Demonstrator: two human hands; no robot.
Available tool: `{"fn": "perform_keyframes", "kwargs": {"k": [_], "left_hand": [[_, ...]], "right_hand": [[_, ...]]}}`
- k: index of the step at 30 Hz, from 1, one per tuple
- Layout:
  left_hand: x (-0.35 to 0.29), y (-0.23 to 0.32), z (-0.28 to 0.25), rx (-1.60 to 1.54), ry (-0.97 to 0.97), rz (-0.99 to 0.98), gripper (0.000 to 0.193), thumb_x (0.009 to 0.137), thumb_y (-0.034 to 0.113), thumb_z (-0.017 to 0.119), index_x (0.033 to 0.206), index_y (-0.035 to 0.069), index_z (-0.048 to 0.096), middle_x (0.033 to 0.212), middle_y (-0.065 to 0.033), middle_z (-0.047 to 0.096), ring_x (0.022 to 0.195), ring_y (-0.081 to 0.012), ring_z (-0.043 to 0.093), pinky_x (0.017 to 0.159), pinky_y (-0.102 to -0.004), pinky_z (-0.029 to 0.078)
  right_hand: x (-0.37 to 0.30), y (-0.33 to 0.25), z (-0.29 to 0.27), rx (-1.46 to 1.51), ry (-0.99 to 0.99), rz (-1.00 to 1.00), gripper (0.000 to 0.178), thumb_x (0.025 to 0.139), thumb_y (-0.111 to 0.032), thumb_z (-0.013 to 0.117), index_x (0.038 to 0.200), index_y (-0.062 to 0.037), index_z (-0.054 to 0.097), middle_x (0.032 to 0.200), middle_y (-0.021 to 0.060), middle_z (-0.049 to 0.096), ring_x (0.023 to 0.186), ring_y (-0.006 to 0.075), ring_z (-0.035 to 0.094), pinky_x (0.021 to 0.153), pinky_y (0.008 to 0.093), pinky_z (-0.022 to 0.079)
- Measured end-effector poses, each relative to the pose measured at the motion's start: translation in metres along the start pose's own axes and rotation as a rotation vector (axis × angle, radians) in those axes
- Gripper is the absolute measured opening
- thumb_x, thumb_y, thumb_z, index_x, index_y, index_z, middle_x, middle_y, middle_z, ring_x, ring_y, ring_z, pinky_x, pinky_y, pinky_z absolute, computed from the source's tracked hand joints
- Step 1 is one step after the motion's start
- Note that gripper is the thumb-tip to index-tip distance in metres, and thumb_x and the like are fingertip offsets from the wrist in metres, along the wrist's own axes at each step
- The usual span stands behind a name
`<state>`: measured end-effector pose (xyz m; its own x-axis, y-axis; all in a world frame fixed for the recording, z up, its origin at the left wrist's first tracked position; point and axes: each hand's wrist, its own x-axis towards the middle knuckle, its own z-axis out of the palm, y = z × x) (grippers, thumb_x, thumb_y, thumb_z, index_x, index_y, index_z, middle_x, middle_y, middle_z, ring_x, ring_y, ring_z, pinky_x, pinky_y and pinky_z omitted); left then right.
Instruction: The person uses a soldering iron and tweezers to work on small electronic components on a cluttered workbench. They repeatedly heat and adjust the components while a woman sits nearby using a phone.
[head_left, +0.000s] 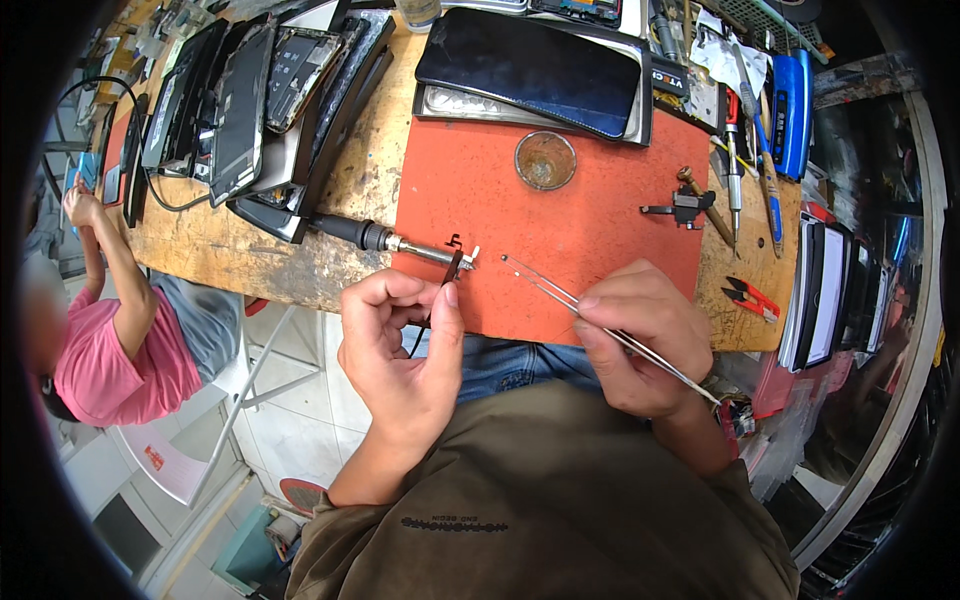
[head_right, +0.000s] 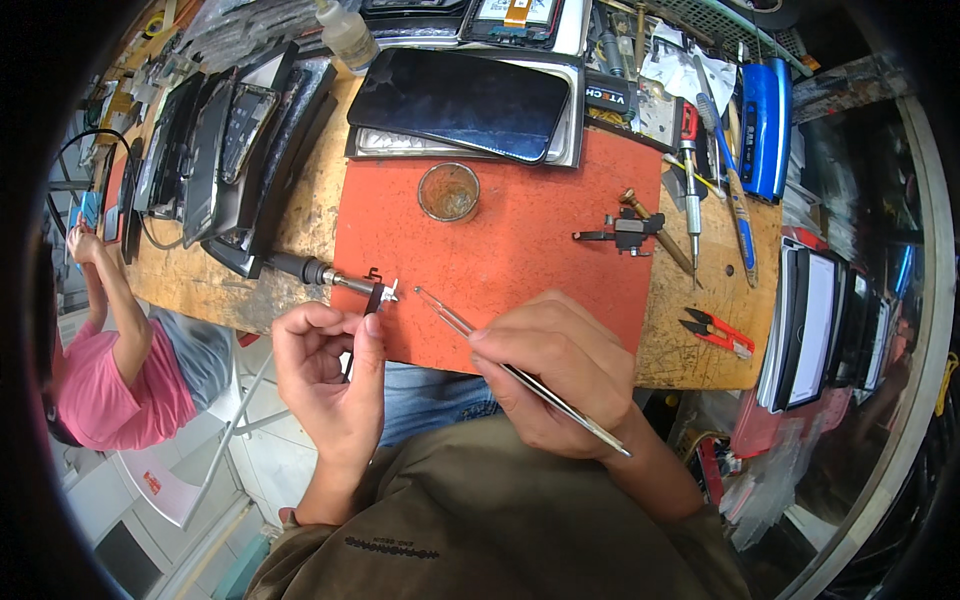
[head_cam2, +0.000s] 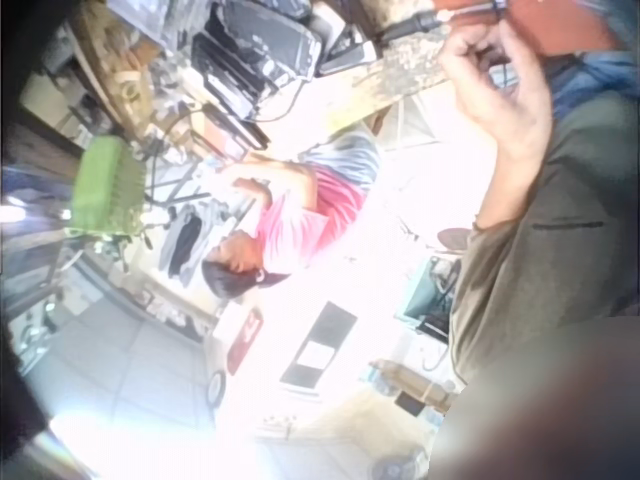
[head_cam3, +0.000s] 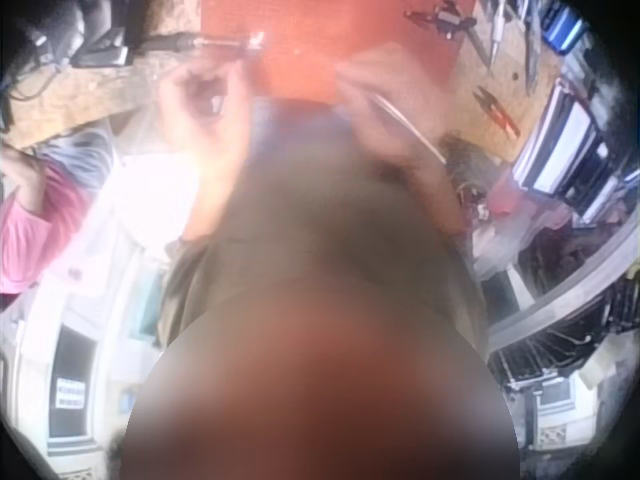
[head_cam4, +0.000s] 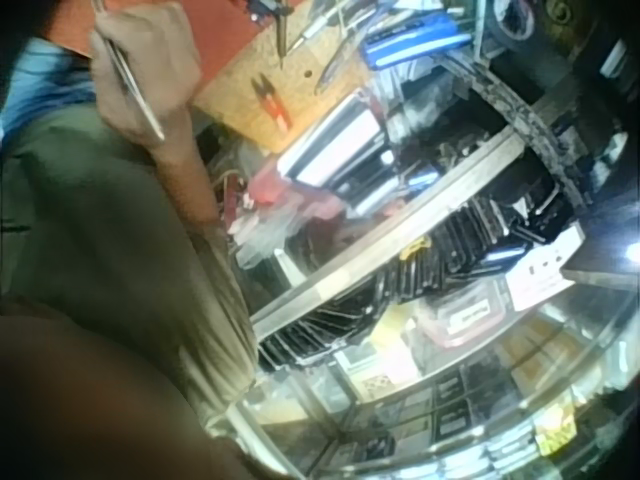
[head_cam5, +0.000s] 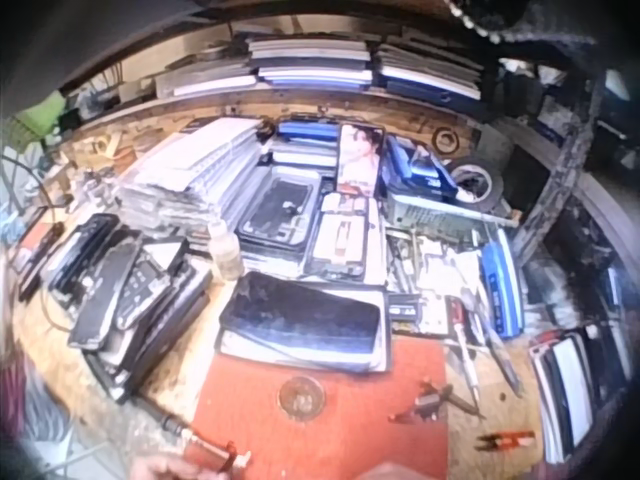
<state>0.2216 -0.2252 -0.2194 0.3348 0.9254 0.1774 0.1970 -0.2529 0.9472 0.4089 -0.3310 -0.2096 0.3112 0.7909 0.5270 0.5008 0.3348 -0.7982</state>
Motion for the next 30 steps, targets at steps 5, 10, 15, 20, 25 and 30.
{"fn": "perform_keyframes", "kwargs": {"k": [5,10,15,20,25,30], "left_hand": [[0.000,0.000,0.002,0.003,-0.008,-0.007,0.031,0.092,-0.006,0.078,0.111,-0.002,0.054,0.093,-0.0068,0.068,0.076,-0.0072,0.066,0.071,-0.0232,0.057],[0.000,-0.004,0.004,0.049,0.010,0.044,0.033,0.089,-0.007,0.080,0.108,0.000,0.055,0.091,-0.0063,0.068,0.072,-0.0065,0.064,0.067,-0.0227,0.056],[-0.002,-0.008,0.006,0.053,0.033,0.074,0.033,0.087,-0.008,0.082,0.106,0.001,0.056,0.090,-0.0061,0.068,0.070,-0.0065,0.064,0.065,-0.0225,0.056],[-0.003,-0.011,0.007,0.076,0.040,0.106,0.032,0.086,-0.008,0.082,0.103,0.001,0.057,0.087,-0.0054,0.067,0.068,-0.0068,0.063,0.063,-0.0228,0.055],[-0.002,-0.010,0.009,0.083,0.056,0.095,0.030,0.085,-0.008,0.082,0.099,0.002,0.058,0.083,-0.0047,0.066,0.065,-0.0079,0.063,0.061,-0.0234,0.054],[-0.001,-0.008,0.010,0.102,0.058,0.090,0.028,0.083,-0.008,0.082,0.095,0.002,0.059,0.081,-0.0044,0.065,0.061,-0.0091,0.062,0.059,-0.0235,0.053]], "right_hand": [[0.006,-0.002,0.004,-0.004,-0.031,0.007,0.034,0.075,0.015,0.080,0.107,0.0051,0.072,0.090,0.0162,0.072,0.074,0.0287,0.071,0.063,0.0358,0.055],[0.008,0.000,0.008,-0.011,-0.068,0.000,0.026,0.082,0.011,0.077,0.106,0.0032,0.072,0.094,0.0158,0.073,0.075,0.0269,0.070,0.066,0.0364,0.054],[0.007,0.001,0.011,-0.019,-0.077,0.010,0.027,0.081,0.011,0.078,0.106,0.0030,0.072,0.092,0.0156,0.073,0.074,0.0270,0.070,0.065,0.0365,0.054],[0.007,0.002,0.012,-0.025,-0.093,0.010,0.027,0.081,0.011,0.078,0.106,0.0030,0.072,0.092,0.0157,0.073,0.074,0.0269,0.070,0.065,0.0365,0.055],[0.009,0.002,0.013,-0.018,-0.093,0.022,0.025,0.082,0.010,0.078,0.106,0.0036,0.072,0.092,0.0155,0.073,0.073,0.0263,0.070,0.064,0.0361,0.055],[0.012,-0.002,0.013,-0.004,-0.072,0.095,0.029,0.077,0.013,0.080,0.104,0.0058,0.074,0.087,0.0169,0.072,0.074,0.0290,0.071,0.064,0.0363,0.056]]}}
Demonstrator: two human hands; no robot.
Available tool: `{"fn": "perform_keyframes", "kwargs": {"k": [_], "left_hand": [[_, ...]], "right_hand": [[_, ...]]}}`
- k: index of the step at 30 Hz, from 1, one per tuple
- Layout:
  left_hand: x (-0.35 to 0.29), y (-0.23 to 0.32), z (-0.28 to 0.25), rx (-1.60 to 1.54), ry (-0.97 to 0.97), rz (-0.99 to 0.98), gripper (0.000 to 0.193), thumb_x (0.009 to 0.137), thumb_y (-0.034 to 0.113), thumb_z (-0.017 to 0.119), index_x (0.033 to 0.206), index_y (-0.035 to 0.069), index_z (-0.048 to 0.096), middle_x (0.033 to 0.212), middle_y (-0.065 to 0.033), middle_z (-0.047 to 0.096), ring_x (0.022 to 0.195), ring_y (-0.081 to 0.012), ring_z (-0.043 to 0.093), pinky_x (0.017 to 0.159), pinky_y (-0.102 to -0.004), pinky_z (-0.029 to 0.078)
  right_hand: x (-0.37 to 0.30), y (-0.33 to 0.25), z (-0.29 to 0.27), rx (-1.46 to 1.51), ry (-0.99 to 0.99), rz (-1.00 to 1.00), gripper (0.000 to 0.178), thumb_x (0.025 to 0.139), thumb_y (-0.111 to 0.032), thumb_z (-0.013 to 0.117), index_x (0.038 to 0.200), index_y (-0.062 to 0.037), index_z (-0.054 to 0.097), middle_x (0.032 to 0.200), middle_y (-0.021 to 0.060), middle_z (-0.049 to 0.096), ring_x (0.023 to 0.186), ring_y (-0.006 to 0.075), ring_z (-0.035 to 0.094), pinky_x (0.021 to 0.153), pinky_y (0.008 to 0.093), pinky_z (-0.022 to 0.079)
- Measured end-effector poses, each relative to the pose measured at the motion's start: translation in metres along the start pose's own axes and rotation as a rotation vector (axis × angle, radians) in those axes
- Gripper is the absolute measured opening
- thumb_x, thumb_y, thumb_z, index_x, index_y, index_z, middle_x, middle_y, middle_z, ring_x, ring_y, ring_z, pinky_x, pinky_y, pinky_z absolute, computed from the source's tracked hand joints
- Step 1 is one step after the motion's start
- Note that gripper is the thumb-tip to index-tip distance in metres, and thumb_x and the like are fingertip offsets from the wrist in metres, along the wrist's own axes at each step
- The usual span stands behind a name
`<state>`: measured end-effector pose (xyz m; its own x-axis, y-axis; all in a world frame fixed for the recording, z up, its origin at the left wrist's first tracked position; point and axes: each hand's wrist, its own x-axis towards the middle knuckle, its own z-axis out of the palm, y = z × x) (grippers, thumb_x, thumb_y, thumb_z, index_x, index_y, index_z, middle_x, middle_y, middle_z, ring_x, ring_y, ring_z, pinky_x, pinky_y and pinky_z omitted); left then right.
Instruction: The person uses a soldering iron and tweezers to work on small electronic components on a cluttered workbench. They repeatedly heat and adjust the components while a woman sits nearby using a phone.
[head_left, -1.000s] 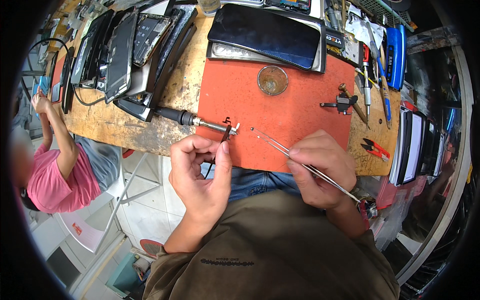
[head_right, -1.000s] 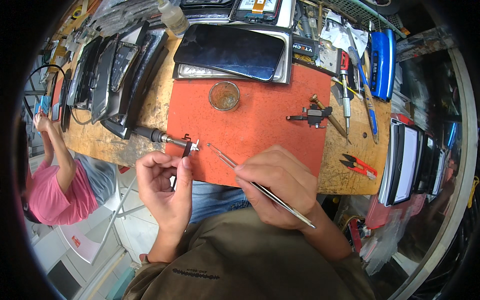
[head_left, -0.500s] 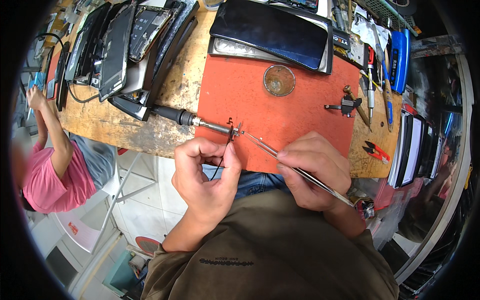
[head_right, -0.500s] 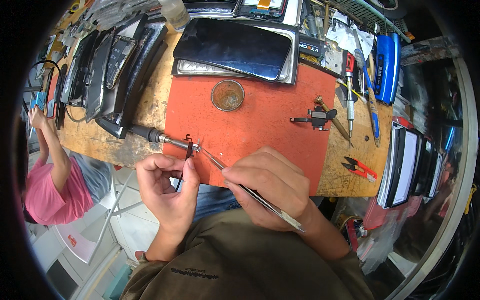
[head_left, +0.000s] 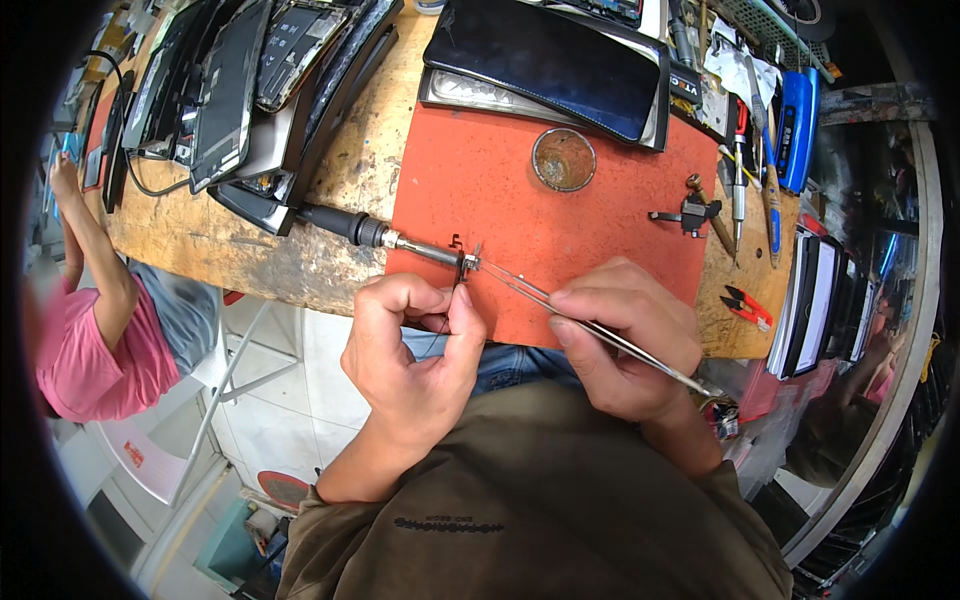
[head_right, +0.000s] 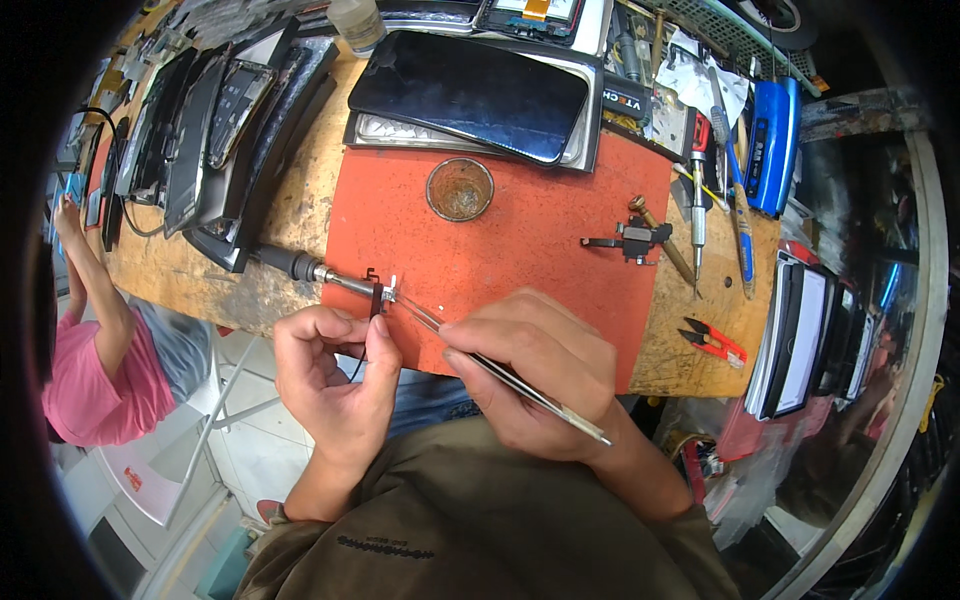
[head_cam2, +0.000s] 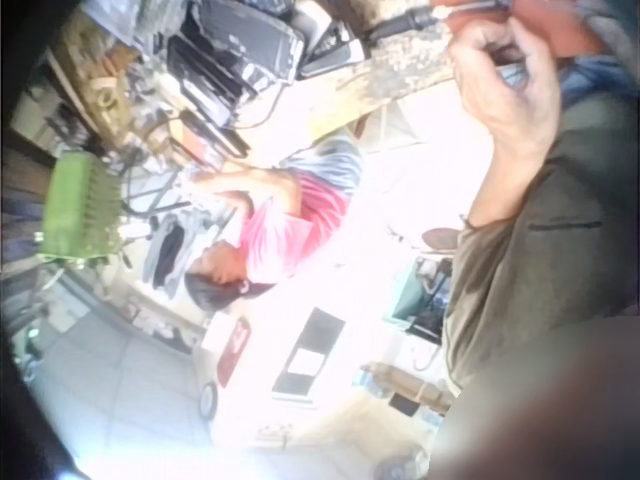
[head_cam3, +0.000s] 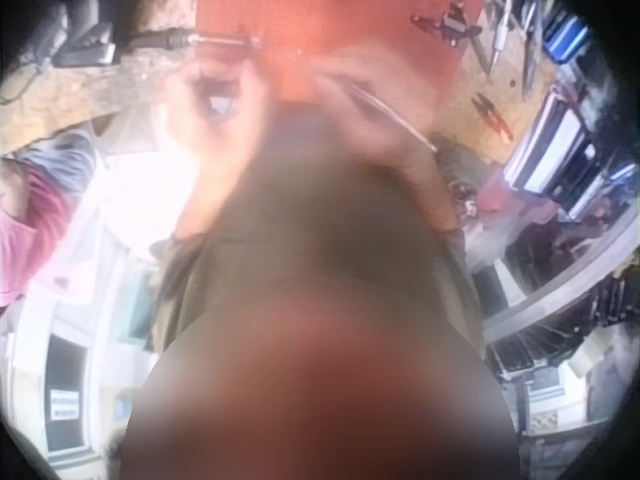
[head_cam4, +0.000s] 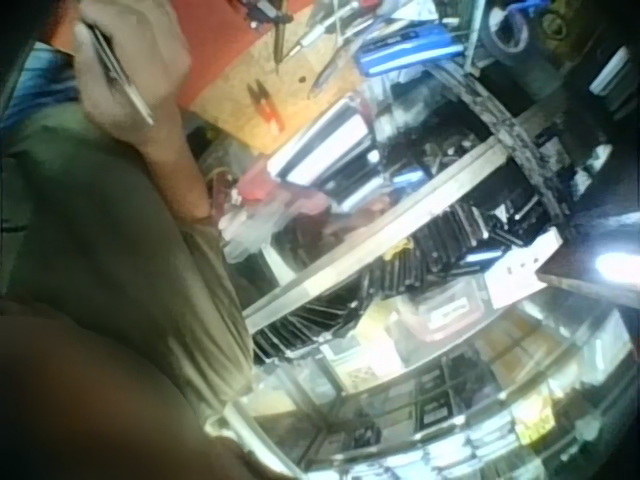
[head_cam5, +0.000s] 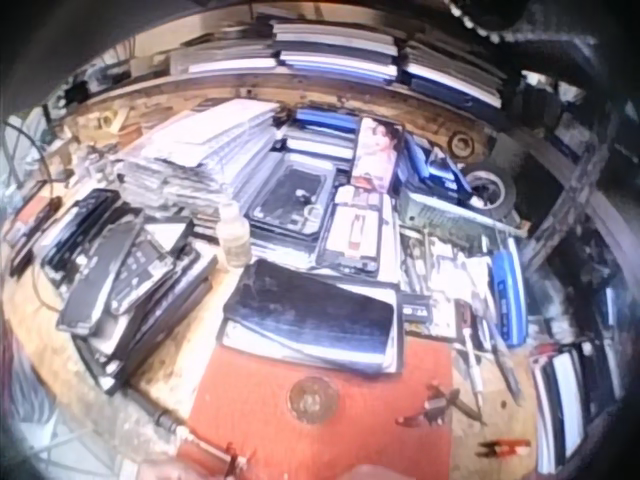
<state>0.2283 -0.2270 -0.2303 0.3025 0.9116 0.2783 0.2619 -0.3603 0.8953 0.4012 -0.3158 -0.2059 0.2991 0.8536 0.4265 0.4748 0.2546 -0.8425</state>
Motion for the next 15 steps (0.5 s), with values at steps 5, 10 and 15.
{"fn": "perform_keyframes", "kwargs": {"k": [5,10,15], "left_hand": [[0.0004,0.0001,0.0001,0.011,-0.001,0.008,0.028,0.083,-0.008,0.082,0.095,0.003,0.059,0.080,-0.0041,0.064,0.060,-0.0098,0.063,0.057,-0.0244,0.052],[0.0008,-0.0004,-0.0001,0.029,0.001,0.020,0.028,0.082,-0.008,0.083,0.095,0.003,0.060,0.080,-0.0038,0.064,0.059,-0.0105,0.062,0.057,-0.0249,0.052],[0.0010,-0.0004,0.0012,0.025,0.008,0.015,0.028,0.082,-0.008,0.083,0.094,0.004,0.060,0.080,-0.0039,0.063,0.059,-0.0112,0.062,0.056,-0.0252,0.052]], "right_hand": [[0.0026,0.0013,-0.0001,0.017,-0.019,0.031,0.026,0.080,0.012,0.081,0.104,0.0061,0.074,0.088,0.0172,0.073,0.074,0.0286,0.072,0.065,0.0360,0.056],[0.0012,0.0015,-0.0006,0.012,-0.026,0.046,0.026,0.080,0.011,0.081,0.104,0.0058,0.074,0.089,0.0170,0.074,0.076,0.0287,0.072,0.065,0.0360,0.056],[0.0007,0.0023,-0.0005,0.017,-0.026,0.036,0.025,0.080,0.011,0.081,0.104,0.0056,0.074,0.089,0.0165,0.074,0.076,0.0286,0.073,0.066,0.0361,0.056]]}}
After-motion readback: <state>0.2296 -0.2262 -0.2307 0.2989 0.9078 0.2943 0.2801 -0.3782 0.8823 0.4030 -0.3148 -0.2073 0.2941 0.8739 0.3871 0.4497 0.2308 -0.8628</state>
